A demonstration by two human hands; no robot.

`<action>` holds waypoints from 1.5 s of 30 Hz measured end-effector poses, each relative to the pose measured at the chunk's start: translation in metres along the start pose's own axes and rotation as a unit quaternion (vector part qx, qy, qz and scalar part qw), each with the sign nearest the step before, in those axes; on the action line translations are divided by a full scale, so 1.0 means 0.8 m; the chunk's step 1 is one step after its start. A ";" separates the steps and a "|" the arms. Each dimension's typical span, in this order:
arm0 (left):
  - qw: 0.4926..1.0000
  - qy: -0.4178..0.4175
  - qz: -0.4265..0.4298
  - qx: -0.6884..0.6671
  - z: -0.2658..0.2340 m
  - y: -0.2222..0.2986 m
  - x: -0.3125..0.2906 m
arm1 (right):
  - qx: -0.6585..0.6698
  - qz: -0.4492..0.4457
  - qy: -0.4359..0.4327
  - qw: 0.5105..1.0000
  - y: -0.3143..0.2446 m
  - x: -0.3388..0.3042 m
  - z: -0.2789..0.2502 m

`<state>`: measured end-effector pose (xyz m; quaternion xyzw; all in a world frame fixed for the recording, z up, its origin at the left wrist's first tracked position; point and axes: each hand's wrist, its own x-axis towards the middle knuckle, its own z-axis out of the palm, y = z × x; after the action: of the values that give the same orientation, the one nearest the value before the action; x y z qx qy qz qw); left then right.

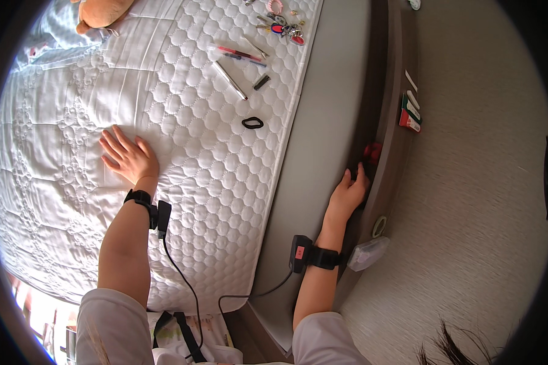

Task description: The person wipes the side of a wooden headboard with a cloth, then picks up various small items from the mattress and places them into the headboard's storage compartment. Items handled include a hair tie, a small box, pens, keys, and a hair clip.

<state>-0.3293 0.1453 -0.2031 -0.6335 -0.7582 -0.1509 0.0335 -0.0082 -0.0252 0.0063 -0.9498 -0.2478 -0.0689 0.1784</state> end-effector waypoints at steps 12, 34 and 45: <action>1.000 0.000 0.002 -0.003 0.000 -0.001 -0.001 | 0.195 0.067 -0.005 0.979 -0.006 0.009 0.002; 1.000 -0.012 -0.001 0.010 0.002 -0.002 0.000 | 0.094 0.016 -0.041 0.995 0.023 0.005 -0.002; 1.000 -0.006 0.001 0.005 0.002 -0.002 0.000 | 0.032 -0.097 0.051 0.993 -0.013 0.004 -0.006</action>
<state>-0.3305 0.1455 -0.2047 -0.6352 -0.7581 -0.1437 0.0322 -0.0112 -0.0168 0.0143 -0.9102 -0.3312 -0.1265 0.2140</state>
